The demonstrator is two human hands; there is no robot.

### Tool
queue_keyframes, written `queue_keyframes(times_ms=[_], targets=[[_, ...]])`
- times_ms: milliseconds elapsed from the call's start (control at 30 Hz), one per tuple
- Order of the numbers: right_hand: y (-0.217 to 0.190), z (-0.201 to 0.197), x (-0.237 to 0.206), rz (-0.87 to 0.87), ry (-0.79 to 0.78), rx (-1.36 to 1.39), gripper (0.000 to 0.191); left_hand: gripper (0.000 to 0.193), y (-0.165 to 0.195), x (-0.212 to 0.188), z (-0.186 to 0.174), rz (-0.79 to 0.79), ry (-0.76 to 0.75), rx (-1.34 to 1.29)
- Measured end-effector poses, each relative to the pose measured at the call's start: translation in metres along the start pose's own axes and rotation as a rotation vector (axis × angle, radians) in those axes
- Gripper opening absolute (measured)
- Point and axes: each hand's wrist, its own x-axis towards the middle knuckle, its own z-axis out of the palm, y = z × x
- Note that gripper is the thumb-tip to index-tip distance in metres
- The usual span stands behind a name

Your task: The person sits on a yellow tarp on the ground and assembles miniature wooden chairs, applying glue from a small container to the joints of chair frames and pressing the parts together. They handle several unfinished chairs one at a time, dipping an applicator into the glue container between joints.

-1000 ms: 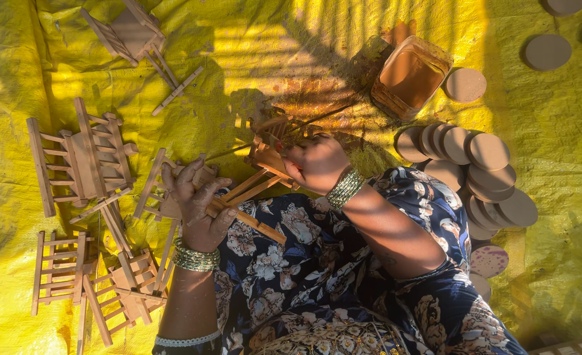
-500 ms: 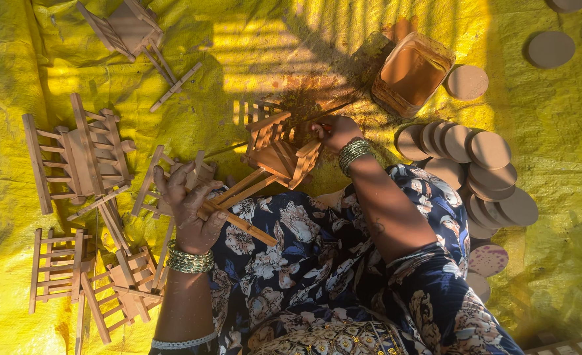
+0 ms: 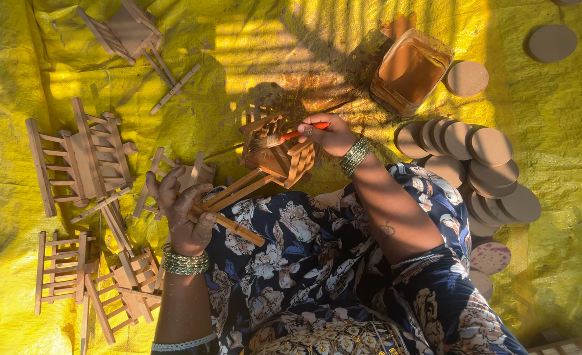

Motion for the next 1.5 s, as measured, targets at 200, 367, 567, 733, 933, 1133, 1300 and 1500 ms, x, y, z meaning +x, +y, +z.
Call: queue_keyframes(times_ms=[200,367,567,733,933,1133,1300,1500], targets=[[0.001,-0.019,0.006,0.348,0.247,-0.655,0.030,0.055,-0.003,-0.008,0.006,-0.039,0.100,-0.067],[-0.016,-0.034,-0.010,0.076,0.327,-0.649,0.031,0.054,-0.023,-0.009,0.004,-0.117,0.161,-0.174],[-0.057,-0.025,-0.027,-0.013,0.385,-1.082,0.031,0.051,-0.054,-0.019,-0.012,-0.211,0.218,-0.142],[-0.060,-0.011,-0.032,-0.057,0.302,-0.949,0.031,0.041,-0.071,-0.034,-0.010,-0.293,0.319,-0.301],[-0.028,-0.042,-0.024,-0.180,0.279,-0.055,0.025,0.043,-0.072,-0.036,-0.022,-0.327,0.272,-0.179],[-0.011,-0.067,-0.021,0.504,0.370,-1.134,0.023,0.036,-0.047,-0.022,-0.027,-0.920,0.519,-1.294],[-0.014,-0.077,-0.027,0.046,0.548,-0.637,0.025,0.025,-0.035,-0.004,-0.036,-0.854,0.310,-1.329],[-0.016,-0.082,-0.029,0.098,0.286,-0.643,0.023,0.024,-0.011,0.016,-0.027,-0.713,0.271,-1.321]])
